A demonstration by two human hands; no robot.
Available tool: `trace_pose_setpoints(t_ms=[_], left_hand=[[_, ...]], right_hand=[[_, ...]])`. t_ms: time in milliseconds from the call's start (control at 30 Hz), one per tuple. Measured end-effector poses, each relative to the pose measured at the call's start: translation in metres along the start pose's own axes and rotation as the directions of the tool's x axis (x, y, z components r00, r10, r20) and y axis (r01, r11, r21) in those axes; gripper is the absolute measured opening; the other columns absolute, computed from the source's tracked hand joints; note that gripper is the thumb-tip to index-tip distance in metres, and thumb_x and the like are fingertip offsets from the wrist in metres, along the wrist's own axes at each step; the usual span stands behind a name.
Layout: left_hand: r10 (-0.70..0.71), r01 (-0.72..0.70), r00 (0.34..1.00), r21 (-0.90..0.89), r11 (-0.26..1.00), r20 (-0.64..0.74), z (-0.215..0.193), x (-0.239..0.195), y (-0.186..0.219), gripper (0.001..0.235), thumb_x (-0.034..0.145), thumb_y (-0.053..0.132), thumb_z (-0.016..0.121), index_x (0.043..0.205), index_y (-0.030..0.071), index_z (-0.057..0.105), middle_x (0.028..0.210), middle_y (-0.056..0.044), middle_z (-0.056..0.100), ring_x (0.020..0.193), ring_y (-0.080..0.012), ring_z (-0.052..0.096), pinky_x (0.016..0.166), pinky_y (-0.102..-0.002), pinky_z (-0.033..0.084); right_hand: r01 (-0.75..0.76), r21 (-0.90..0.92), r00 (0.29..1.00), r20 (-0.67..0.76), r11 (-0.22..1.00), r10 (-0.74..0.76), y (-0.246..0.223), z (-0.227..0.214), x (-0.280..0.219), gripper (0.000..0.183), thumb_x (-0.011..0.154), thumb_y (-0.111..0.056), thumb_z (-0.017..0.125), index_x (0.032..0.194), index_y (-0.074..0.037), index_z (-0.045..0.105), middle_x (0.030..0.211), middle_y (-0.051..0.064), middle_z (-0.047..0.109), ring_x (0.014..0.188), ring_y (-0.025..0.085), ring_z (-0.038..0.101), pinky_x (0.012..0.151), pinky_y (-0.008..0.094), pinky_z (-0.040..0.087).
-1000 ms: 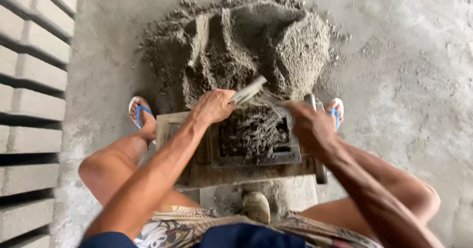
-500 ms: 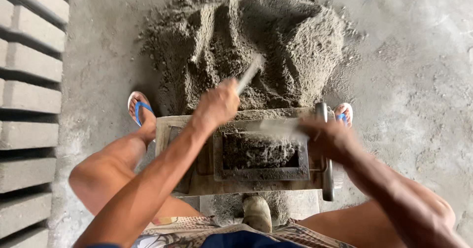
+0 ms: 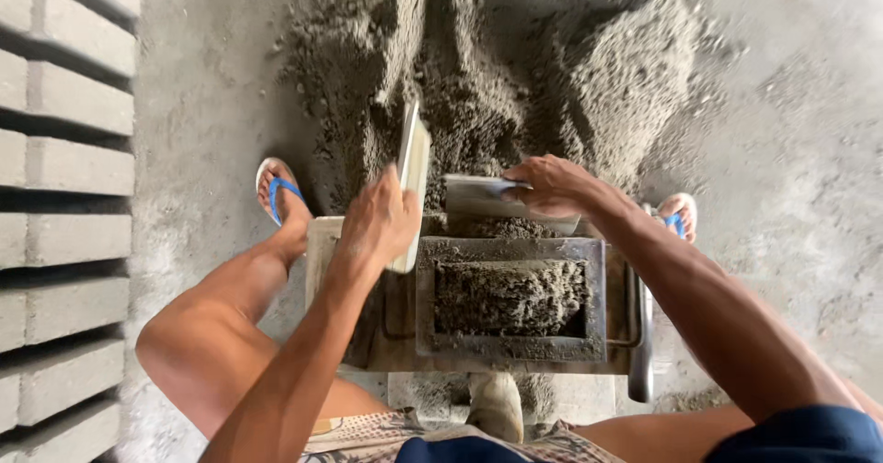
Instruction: The person scoops wet concrete into a rectangular metal mold using a trowel, levels the surface, and then flips the mold to release the formed brick onto a stack. The process is repeated multiple times.
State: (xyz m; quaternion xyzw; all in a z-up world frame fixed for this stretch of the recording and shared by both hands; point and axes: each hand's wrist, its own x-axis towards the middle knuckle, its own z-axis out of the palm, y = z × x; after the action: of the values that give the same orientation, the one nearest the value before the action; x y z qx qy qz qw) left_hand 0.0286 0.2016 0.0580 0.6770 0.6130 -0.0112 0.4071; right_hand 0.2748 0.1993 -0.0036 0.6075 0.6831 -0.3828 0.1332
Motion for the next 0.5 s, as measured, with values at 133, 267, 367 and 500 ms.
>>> trace_pose_setpoints(t_ms=[133,267,367,500], left_hand=[[-0.020,0.021,0.999,0.055,0.998,-0.028,0.020,-0.042,0.003,0.050,0.088,0.014,0.032,0.130,-0.013,0.035,0.113,-0.032,0.053,0.097,-0.0413,0.061,0.075,-0.046,0.054],[0.073,-0.074,0.997,0.192,0.979,0.009,0.048,-0.074,0.007,0.047,0.087,0.014,0.045,0.125,-0.013,0.036,0.107,-0.027,0.053,0.087,-0.0424,0.064,0.066,-0.048,0.058],[0.115,-0.136,0.989,0.246,0.960,0.097,0.071,-0.073,-0.006,0.046,0.085,0.011,0.046,0.124,-0.011,0.038,0.110,-0.026,0.050,0.090,-0.0441,0.062,0.074,-0.051,0.055],[0.107,-0.140,0.985,0.265,0.954,0.138,0.096,-0.078,-0.018,0.046,0.084,0.012,0.048,0.123,-0.010,0.038,0.115,-0.026,0.048,0.093,-0.0479,0.060,0.076,-0.055,0.053]], right_hand=[[0.057,-0.045,0.989,-0.136,0.997,-0.063,-0.027,-0.012,-0.058,0.027,0.089,-0.028,0.050,0.112,-0.028,0.064,0.094,0.007,0.070,0.083,0.030,0.067,0.079,0.044,0.051],[0.034,-0.258,0.946,-0.304,0.966,-0.114,-0.066,0.017,-0.128,0.041,0.085,-0.011,0.046,0.115,-0.035,0.061,0.085,0.006,0.071,0.061,0.022,0.067,0.061,0.037,0.057],[0.147,-0.185,0.892,-0.400,0.972,-0.211,-0.059,0.056,-0.140,0.042,0.079,-0.005,0.047,0.114,-0.023,0.061,0.110,0.004,0.067,0.079,0.035,0.068,0.058,0.048,0.054],[0.148,-0.260,0.839,-0.479,0.954,-0.260,-0.051,0.085,-0.153,0.047,0.079,0.000,0.041,0.115,-0.024,0.061,0.109,0.001,0.067,0.081,0.024,0.069,0.052,0.032,0.054]])
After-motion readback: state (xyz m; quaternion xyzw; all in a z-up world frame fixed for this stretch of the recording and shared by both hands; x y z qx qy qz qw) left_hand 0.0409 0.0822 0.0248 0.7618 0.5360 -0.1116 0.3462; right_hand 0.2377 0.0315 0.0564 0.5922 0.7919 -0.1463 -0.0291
